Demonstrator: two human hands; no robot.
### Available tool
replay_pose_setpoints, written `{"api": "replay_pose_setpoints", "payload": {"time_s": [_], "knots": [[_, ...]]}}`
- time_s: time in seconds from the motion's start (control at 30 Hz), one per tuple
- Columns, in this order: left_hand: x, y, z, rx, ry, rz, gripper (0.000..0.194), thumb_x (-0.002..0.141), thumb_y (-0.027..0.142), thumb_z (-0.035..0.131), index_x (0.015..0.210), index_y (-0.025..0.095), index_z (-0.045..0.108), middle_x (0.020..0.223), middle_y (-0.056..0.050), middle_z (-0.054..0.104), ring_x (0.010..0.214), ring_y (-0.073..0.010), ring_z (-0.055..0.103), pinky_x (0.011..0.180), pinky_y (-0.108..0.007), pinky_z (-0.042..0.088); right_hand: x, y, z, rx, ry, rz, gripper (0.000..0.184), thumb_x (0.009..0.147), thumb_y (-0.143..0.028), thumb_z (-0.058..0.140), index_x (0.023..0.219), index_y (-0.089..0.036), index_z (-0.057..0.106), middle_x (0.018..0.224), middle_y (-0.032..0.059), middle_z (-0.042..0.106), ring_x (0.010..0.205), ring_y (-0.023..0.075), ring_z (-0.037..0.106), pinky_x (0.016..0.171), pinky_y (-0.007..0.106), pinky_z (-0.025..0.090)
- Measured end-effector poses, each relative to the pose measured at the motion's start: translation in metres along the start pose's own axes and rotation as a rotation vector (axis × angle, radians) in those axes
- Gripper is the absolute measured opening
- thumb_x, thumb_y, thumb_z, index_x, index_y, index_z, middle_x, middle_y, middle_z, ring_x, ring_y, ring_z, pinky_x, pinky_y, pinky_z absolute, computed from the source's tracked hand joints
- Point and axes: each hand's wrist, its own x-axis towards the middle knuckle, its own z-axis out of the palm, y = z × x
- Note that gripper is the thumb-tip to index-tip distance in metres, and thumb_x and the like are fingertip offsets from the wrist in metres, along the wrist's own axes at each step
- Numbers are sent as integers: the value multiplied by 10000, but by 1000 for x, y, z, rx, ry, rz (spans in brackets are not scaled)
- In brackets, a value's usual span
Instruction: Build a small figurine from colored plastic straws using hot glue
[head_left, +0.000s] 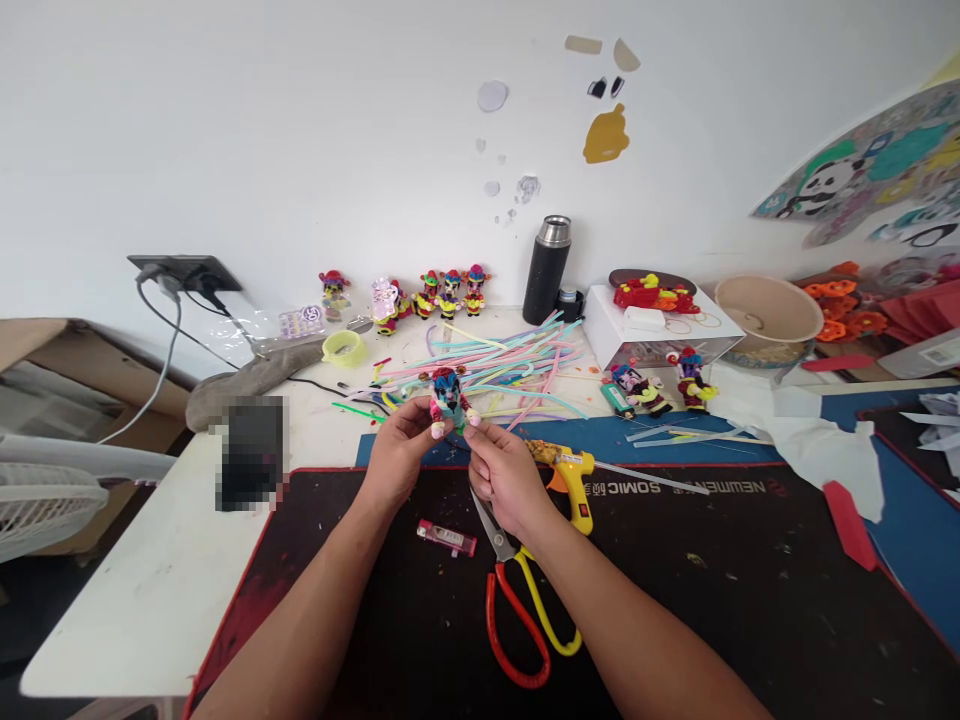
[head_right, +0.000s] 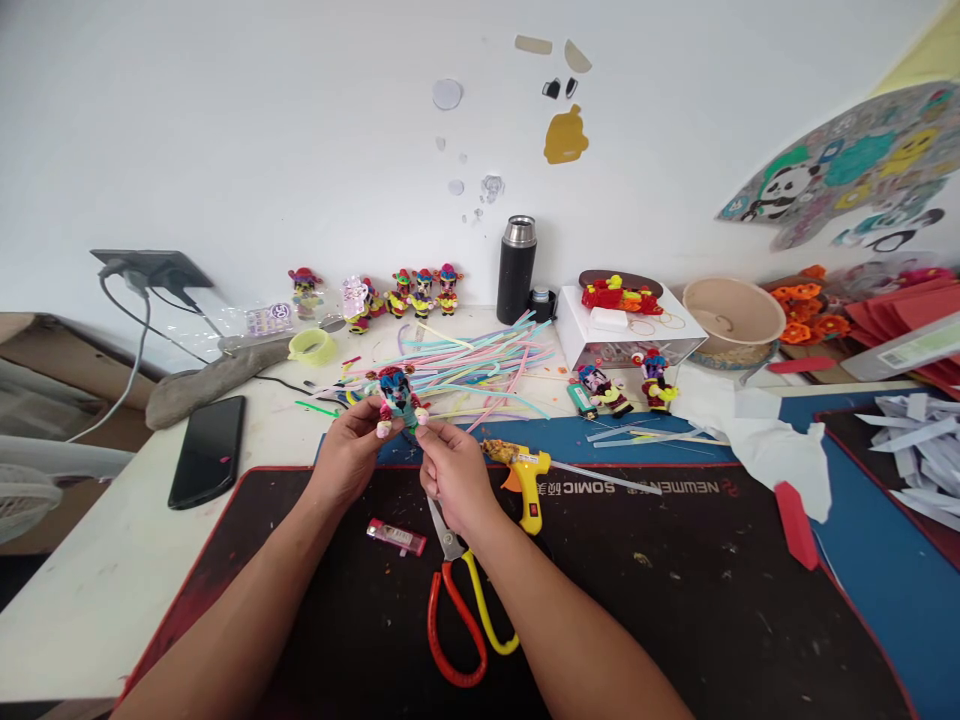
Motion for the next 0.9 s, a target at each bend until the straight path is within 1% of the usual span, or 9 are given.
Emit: {"api": "replay_pose_setpoints", "payload": {"time_s": [0.37, 0.63, 0.9], "knots": [[0, -1, 1, 7, -2, 4, 303, 672, 278, 953, 909, 218, 774, 892, -4, 733, 840, -170, 632, 831, -268, 503, 1, 2, -1, 7, 25, -24, 419, 681, -481, 885, 843, -195, 625, 432, -146, 360, 336, 36, 246, 354, 205, 121], [-1, -2, -1, 16, -17, 3, 317, 668, 234, 949, 933, 225, 776, 886, 2, 722, 854, -175, 636, 840, -268, 509, 1, 1, 0, -7, 25, -28, 418, 681, -480, 887, 826, -197, 616, 441, -144, 363, 338, 34, 249, 353, 203, 131], [-1, -5, -1, 6, -23, -7, 308, 674, 231, 943, 929, 227, 772, 841, 16, 707, 850, -176, 645, 852, -279, 516, 2, 2, -1, -7, 35, -33, 404, 682, -474, 878, 798, -199, 607, 442, -142, 356, 341, 35, 252, 356, 202, 124]]}}
